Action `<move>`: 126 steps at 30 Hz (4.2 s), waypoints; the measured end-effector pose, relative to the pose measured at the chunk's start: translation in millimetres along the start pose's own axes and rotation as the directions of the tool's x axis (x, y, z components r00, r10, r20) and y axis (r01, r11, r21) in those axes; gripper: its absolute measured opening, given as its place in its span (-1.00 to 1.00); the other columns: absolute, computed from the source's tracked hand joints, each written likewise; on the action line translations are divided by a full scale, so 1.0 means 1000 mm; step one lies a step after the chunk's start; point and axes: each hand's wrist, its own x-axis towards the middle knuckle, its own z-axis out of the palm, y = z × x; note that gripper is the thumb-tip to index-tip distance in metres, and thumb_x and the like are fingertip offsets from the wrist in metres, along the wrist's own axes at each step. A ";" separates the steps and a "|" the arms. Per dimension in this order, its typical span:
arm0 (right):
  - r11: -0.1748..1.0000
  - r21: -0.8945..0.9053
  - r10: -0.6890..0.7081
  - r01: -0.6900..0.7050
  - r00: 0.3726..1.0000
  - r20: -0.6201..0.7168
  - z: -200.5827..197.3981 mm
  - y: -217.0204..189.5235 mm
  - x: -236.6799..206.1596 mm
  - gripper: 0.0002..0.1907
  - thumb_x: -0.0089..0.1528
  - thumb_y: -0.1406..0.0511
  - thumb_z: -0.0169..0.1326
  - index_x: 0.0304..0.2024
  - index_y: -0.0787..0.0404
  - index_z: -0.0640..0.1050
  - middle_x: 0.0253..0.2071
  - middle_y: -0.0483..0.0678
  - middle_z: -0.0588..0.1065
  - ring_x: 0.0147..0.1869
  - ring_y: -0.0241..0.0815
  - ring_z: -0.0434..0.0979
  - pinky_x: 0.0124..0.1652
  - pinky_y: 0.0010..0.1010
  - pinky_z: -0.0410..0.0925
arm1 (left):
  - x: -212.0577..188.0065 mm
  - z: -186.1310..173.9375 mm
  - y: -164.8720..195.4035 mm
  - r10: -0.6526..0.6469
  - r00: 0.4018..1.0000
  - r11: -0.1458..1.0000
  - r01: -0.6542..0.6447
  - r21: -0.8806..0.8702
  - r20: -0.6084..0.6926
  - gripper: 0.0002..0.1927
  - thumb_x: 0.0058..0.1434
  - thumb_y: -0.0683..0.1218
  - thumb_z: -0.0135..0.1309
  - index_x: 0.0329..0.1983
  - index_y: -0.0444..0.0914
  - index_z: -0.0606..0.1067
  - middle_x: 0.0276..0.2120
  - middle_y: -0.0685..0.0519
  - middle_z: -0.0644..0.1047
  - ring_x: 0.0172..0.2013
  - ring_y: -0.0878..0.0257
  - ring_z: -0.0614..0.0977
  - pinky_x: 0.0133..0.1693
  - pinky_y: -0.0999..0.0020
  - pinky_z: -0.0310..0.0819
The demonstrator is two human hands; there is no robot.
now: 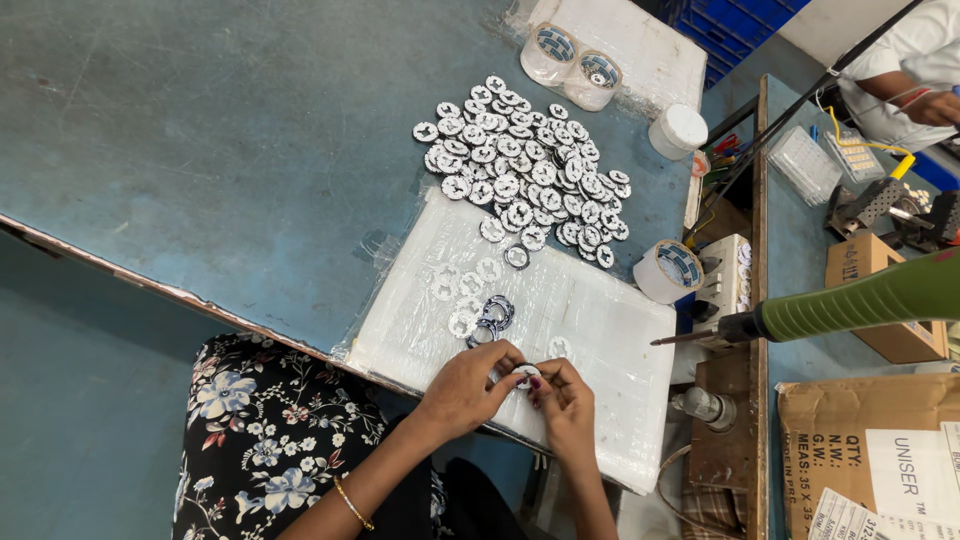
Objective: The person repeatedly picks a white circular LED component and a black ring, places the ring over the component, and presses them together. The assembled units are placed on a white foam pad on the table. The person continues this process throughout the clip.
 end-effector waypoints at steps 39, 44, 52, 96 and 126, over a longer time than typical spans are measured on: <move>0.997 -0.015 -0.078 0.078 0.995 -0.066 -0.023 -0.043 0.200 -0.65 0.26 0.50 0.01 0.11 0.40 0.50 -0.13 0.01 0.56 -0.11 -0.22 0.67 -0.05 -0.49 0.49 | 0.005 0.008 0.002 -0.028 0.987 0.995 0.043 0.093 -0.161 -0.77 0.39 -0.05 -0.04 0.02 -0.24 0.41 -0.40 -0.05 0.59 -0.37 0.01 0.64 -0.28 0.13 0.49; 0.917 -0.385 -0.147 0.102 0.985 -0.090 -0.042 -0.047 0.175 -0.68 0.30 0.36 0.09 0.12 0.25 0.54 -0.05 -0.04 0.58 0.01 -0.24 0.62 -0.10 -0.45 0.51 | 0.004 0.009 -0.001 -0.034 0.988 0.997 0.044 0.066 -0.152 -0.79 0.37 -0.09 -0.04 0.01 -0.25 0.42 -0.45 -0.03 0.57 -0.41 0.03 0.63 -0.30 0.15 0.49; 0.751 -0.661 -0.026 -0.002 0.999 -0.033 -0.047 -0.050 0.040 -0.45 0.08 0.23 0.30 0.14 0.12 0.55 -0.03 -0.04 0.45 0.00 -0.15 0.44 -0.12 -0.37 0.37 | 0.000 0.015 0.004 0.149 0.889 0.952 -0.012 0.305 -0.432 -0.62 0.24 -0.15 0.09 0.12 -0.31 0.44 0.11 -0.23 0.36 0.11 -0.10 0.41 0.10 0.03 0.28; 0.912 -0.411 -0.121 -0.004 0.953 -0.277 -0.026 -0.035 0.024 -0.77 0.21 0.32 0.22 -0.12 0.25 0.50 -0.32 -0.06 0.59 -0.31 -0.28 0.44 -0.26 -0.46 0.31 | 0.038 -0.036 0.003 0.193 0.880 0.848 0.073 0.525 -0.434 -0.88 0.11 -0.18 0.22 -0.31 -0.29 0.56 -0.13 -0.03 0.47 -0.05 0.03 0.45 -0.07 0.07 0.27; 0.778 -0.616 -0.191 0.124 0.981 -0.045 -0.017 -0.065 0.006 -0.58 0.08 0.32 0.32 -0.02 0.28 0.58 0.00 0.00 0.47 0.02 -0.10 0.46 -0.03 -0.34 0.36 | -0.018 0.000 0.022 0.026 0.996 0.923 -0.057 0.381 0.087 -0.37 0.06 -0.11 0.25 0.20 -0.37 0.35 0.04 -0.16 0.34 0.06 -0.09 0.38 0.12 0.05 0.24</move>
